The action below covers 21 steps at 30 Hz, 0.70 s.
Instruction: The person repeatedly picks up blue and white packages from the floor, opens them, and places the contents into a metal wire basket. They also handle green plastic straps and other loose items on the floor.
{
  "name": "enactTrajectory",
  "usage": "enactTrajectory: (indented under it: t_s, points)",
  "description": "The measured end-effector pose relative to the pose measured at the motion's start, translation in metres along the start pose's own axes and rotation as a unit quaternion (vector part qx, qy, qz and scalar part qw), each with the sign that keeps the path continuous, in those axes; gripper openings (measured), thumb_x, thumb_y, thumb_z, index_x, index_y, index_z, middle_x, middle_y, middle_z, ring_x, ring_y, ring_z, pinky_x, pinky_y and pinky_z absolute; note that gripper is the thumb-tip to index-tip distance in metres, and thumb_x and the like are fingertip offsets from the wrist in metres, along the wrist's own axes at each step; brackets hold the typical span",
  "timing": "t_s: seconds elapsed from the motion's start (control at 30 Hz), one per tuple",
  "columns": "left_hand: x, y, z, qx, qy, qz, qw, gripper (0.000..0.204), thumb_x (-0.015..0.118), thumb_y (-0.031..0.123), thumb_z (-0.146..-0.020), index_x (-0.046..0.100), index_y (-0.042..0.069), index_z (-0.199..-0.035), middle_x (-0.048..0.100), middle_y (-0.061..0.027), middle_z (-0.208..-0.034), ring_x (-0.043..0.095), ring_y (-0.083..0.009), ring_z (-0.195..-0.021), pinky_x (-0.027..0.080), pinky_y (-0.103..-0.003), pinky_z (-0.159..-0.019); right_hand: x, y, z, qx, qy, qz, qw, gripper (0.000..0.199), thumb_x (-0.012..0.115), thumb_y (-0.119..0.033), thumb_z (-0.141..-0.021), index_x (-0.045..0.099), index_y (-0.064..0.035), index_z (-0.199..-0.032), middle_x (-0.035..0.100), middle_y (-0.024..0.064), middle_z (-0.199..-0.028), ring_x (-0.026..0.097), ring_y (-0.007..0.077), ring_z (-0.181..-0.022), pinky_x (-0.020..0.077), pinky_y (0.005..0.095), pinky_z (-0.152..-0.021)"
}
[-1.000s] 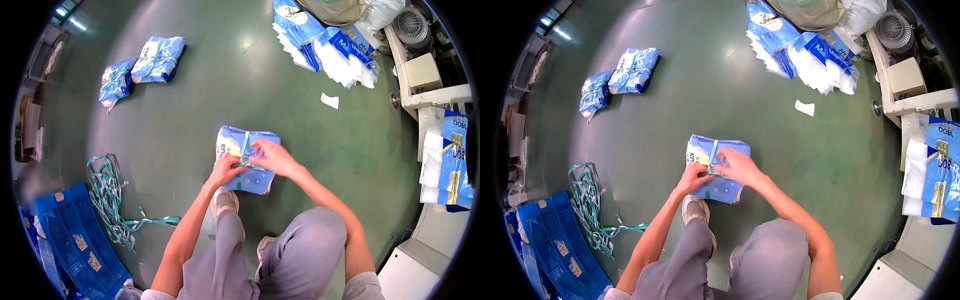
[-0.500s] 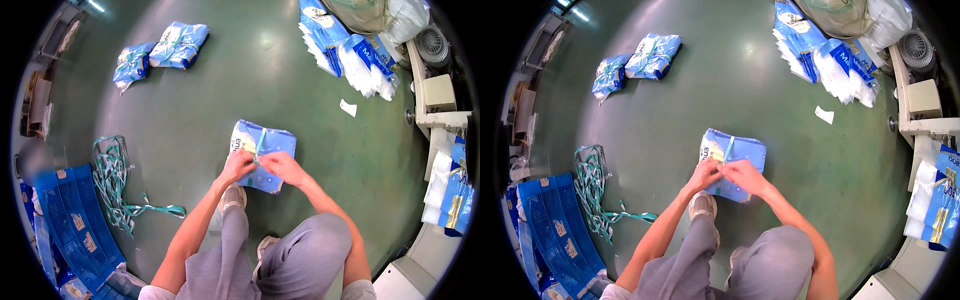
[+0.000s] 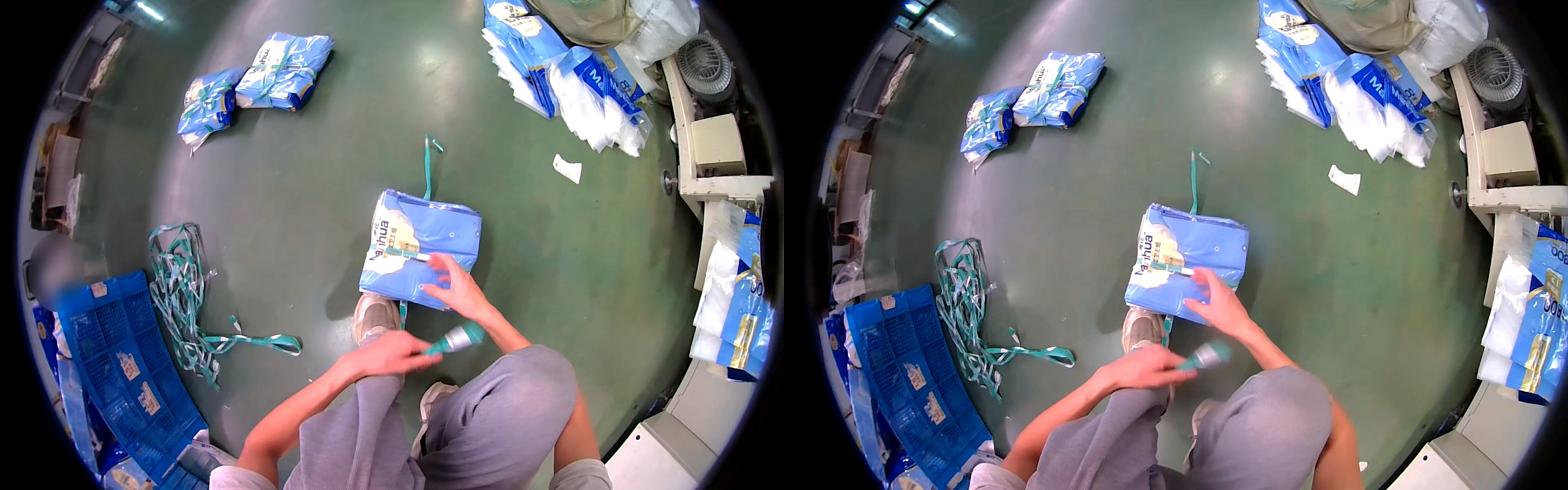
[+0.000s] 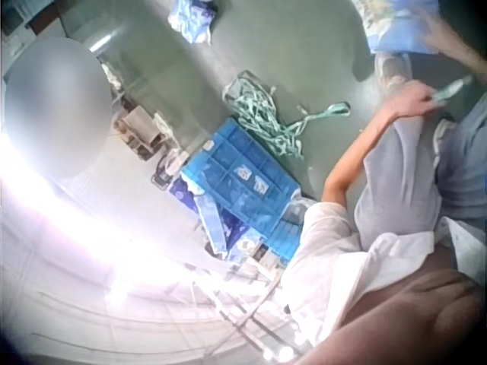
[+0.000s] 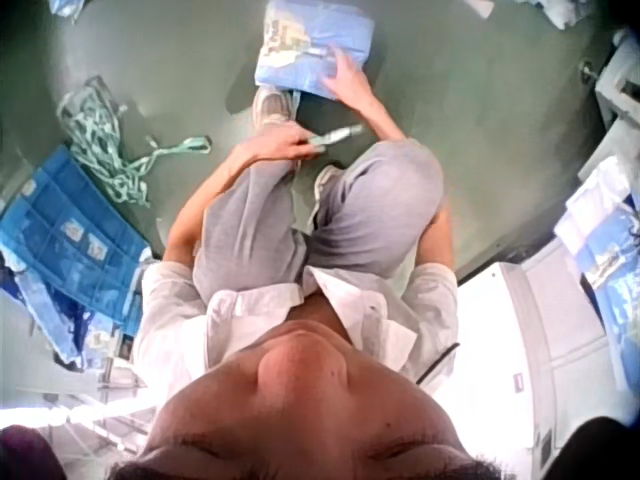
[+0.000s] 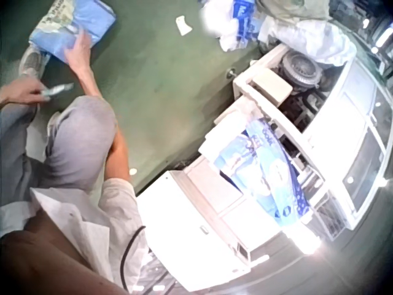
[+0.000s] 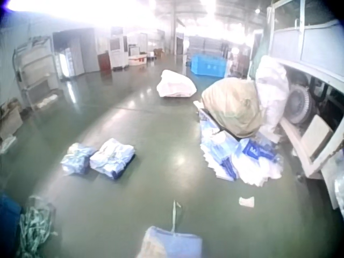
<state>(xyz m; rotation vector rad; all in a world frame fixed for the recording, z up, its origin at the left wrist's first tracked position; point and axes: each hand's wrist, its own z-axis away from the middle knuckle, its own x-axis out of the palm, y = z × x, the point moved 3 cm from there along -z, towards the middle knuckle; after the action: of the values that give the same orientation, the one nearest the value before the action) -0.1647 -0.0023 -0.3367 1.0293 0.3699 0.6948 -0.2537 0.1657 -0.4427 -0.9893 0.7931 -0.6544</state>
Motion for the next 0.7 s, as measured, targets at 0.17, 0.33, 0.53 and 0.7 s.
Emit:
enactTrajectory:
  t_s: [0.17, 0.33, 0.53, 0.7]
  points:
    - [-0.011, -0.009, 0.002, 0.059, 0.009, -0.082, 0.995, 0.050, 0.069, 0.045, -0.092, 0.060, 0.006, -0.123, 0.065, -0.0158, -0.116, 0.062, -0.0331, -0.110, 0.049, -0.044, -0.091, -0.010, -0.001, -0.029, -0.017, -0.029, 0.316, 0.948, 0.046, 0.077, -0.032, -0.082, 0.062, -0.0041, -0.116, 0.067, 0.0141, -0.105, 0.063, 0.0362, -0.100, 0.0504, 0.0471, -0.092]
    - [-0.076, -0.013, -0.036, 0.041, 0.248, -0.189, 0.949, 0.076, 0.079, 0.042, -0.083, 0.048, 0.002, -0.139, 0.054, -0.0172, -0.138, 0.051, -0.0349, -0.129, 0.040, -0.045, -0.108, -0.015, -0.003, -0.034, 0.135, -0.115, 0.191, 0.965, 0.040, 0.073, -0.042, -0.086, 0.068, -0.0028, -0.086, 0.071, 0.0149, -0.086, 0.067, 0.0324, -0.075, 0.0528, 0.0424, -0.072]
    - [-0.081, -0.027, -0.047, 0.143, 0.215, -0.192, 0.947, 0.098, 0.085, 0.040, -0.077, 0.035, 0.004, -0.153, 0.037, -0.0145, -0.158, 0.031, -0.0364, -0.148, 0.024, -0.048, -0.123, -0.051, -0.102, -0.020, 0.100, -0.171, -0.102, 0.975, 0.038, 0.061, -0.031, -0.102, 0.058, -0.0061, -0.073, 0.046, -0.0075, -0.070, 0.041, 0.0045, -0.067, 0.0330, 0.0254, -0.058]
    - [-0.080, 0.077, -0.066, 0.266, 0.279, -0.042, 0.922, 0.097, 0.089, 0.033, -0.073, 0.038, 0.005, -0.151, 0.043, -0.0157, -0.153, 0.043, -0.0293, -0.141, 0.031, -0.045, -0.118, -0.094, -0.235, -0.016, -0.028, -0.179, -0.185, 0.966, 0.037, 0.056, -0.023, -0.104, 0.055, -0.0049, -0.072, 0.044, -0.0057, -0.068, 0.035, 0.0046, -0.063, 0.0287, 0.0257, -0.056]
